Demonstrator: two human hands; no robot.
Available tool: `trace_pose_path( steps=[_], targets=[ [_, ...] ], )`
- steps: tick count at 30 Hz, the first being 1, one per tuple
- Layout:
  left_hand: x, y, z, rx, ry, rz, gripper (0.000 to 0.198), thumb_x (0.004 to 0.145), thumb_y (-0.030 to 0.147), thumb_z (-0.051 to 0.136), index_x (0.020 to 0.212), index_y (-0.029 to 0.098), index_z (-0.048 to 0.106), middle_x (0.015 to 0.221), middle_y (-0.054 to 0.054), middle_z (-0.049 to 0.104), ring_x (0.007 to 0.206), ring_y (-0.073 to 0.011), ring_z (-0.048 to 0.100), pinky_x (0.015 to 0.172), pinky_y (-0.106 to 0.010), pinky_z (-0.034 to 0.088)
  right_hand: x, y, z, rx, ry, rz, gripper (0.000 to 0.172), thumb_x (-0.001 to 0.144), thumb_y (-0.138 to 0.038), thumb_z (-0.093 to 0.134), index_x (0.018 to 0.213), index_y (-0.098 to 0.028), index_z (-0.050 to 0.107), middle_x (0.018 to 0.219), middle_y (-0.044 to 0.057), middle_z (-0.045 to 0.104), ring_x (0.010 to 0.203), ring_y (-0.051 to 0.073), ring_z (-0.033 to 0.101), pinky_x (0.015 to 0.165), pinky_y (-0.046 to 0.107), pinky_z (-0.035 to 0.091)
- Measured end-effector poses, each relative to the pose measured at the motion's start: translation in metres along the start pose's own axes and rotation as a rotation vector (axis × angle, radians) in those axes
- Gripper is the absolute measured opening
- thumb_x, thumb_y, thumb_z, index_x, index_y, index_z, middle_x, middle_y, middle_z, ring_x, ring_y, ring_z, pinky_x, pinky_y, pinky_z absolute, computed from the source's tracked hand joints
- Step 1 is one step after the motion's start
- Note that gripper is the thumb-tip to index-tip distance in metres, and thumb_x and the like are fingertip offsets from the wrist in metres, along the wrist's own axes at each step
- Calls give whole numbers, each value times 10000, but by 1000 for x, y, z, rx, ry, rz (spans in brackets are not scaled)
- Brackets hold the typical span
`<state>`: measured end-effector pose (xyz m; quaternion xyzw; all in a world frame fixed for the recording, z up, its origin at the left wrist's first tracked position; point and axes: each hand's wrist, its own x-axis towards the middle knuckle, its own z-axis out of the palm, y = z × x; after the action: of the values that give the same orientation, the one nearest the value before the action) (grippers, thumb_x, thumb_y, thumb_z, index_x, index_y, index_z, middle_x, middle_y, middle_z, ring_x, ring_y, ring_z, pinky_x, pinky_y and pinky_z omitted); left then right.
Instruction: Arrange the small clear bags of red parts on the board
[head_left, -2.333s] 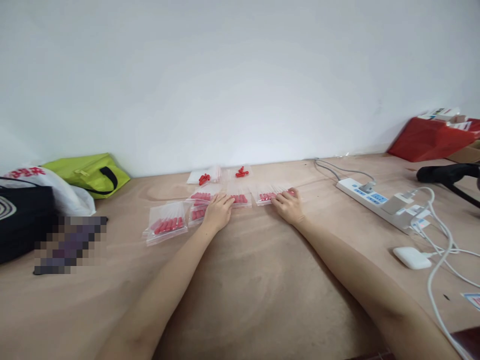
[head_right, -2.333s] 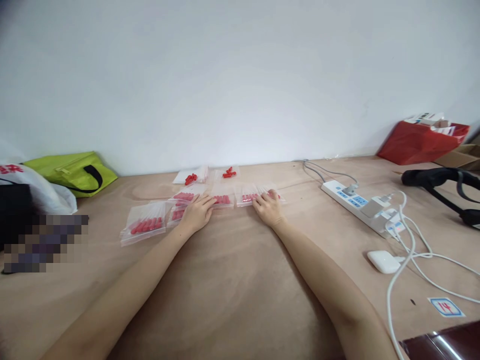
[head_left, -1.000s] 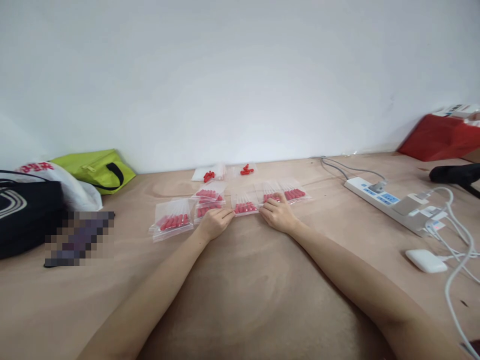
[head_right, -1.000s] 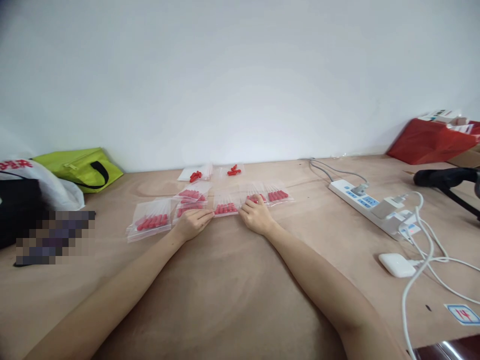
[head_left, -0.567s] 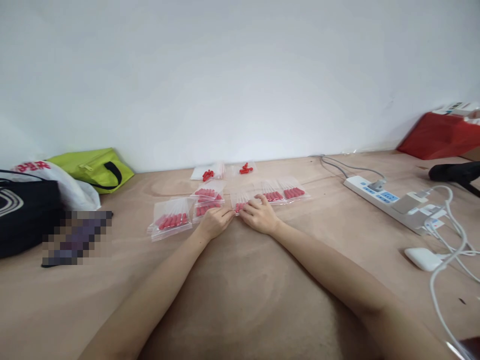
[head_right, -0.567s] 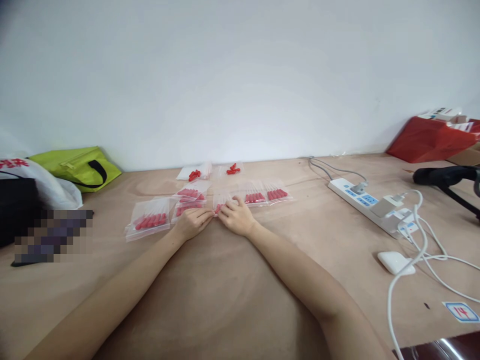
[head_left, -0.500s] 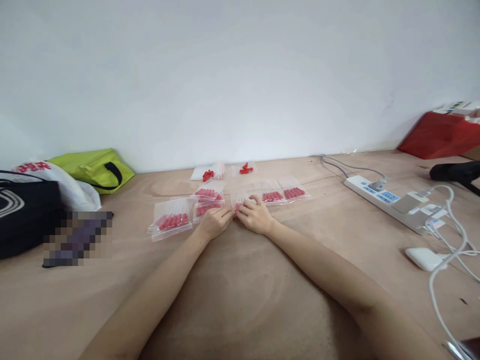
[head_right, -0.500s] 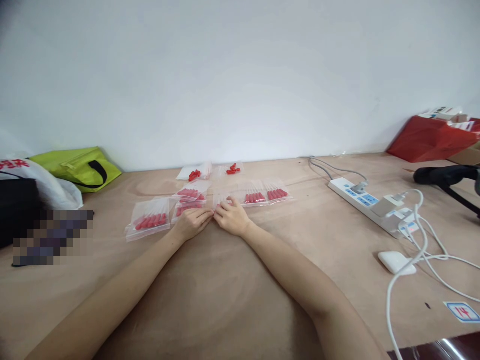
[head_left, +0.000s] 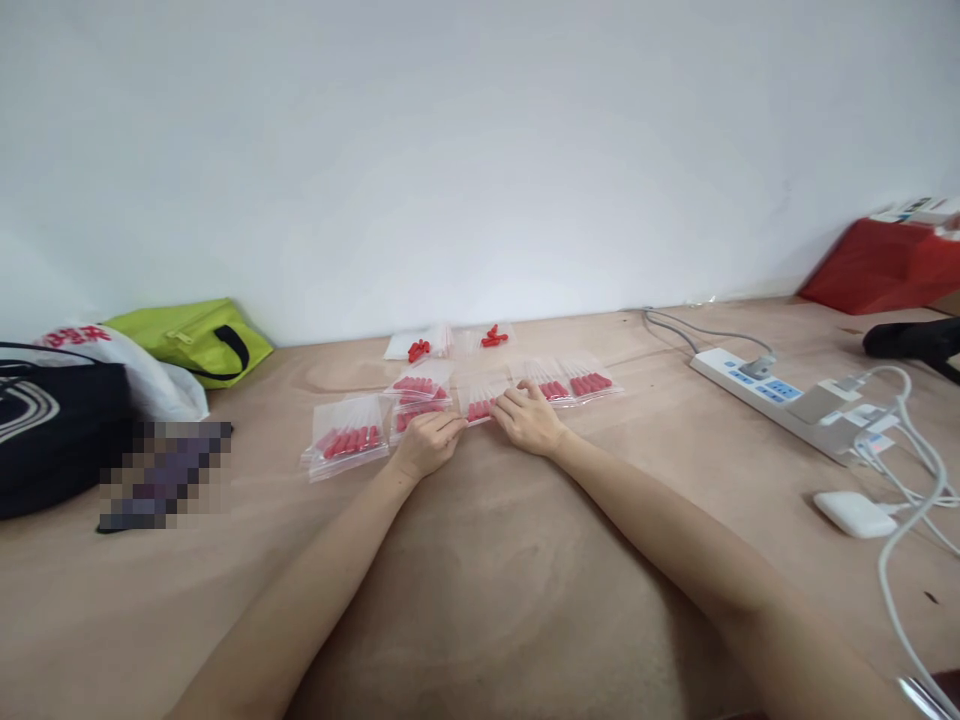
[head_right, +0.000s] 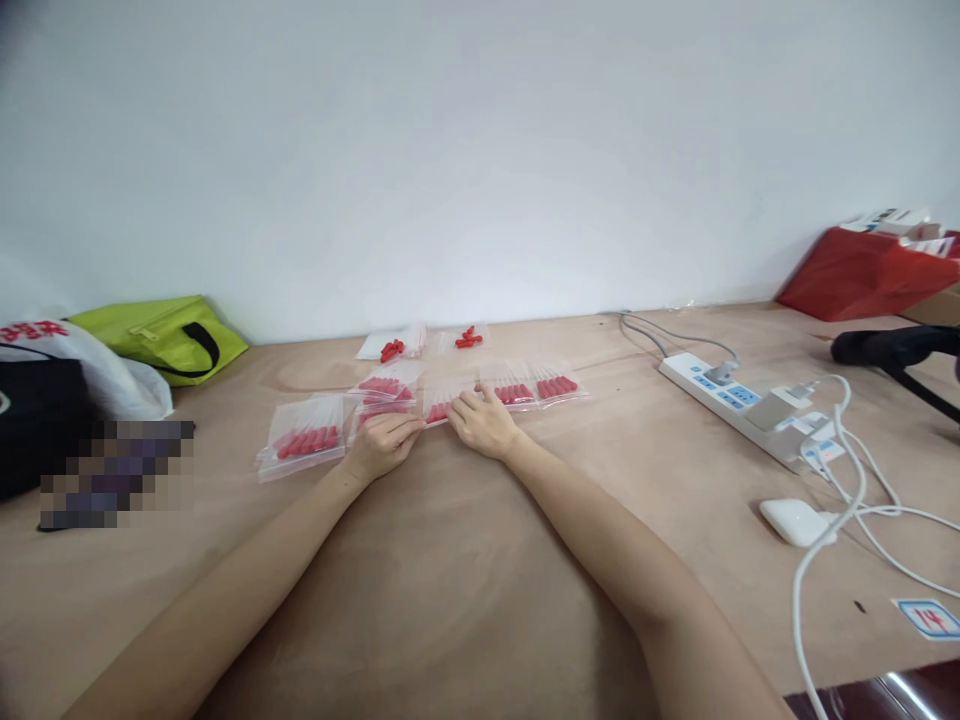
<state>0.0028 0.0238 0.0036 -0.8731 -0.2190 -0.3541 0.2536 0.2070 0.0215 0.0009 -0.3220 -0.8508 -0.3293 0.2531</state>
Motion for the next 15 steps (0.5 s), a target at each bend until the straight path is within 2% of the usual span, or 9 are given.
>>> trace_pose_path(
  steps=[2,6,12,15],
  targets=[
    [0,1,0,-6,6,-2,136,783,117,486,740,154,609,724,-20,668,640,-126,619,596,-235,504,-5,4,-2,-17,-4,3,261,866,-121,332,729,-153,552,686,24,528,704,142,391,770,337,214],
    [-1,1,-2,-32,5,-17,120,780,126,495,733,153,601,709,-21,664,624,-130,617,578,-238,502,-12,10,-2,-40,-9,33,296,877,-138,321,666,-152,528,650,30,511,678,143,389,649,307,202],
    [-5,3,-4,-84,13,-105,112,788,144,492,731,159,588,677,-17,654,641,-129,619,584,-231,494,-18,15,4,-22,30,62,385,892,-351,355,596,-158,508,593,24,505,620,132,393,585,289,193],
    [-8,3,-5,-97,-8,-144,127,797,150,474,730,158,582,687,-26,650,640,-125,613,577,-226,488,-20,13,5,31,25,55,334,884,-352,378,675,-156,551,671,28,554,614,115,424,583,270,233]
  ],
)
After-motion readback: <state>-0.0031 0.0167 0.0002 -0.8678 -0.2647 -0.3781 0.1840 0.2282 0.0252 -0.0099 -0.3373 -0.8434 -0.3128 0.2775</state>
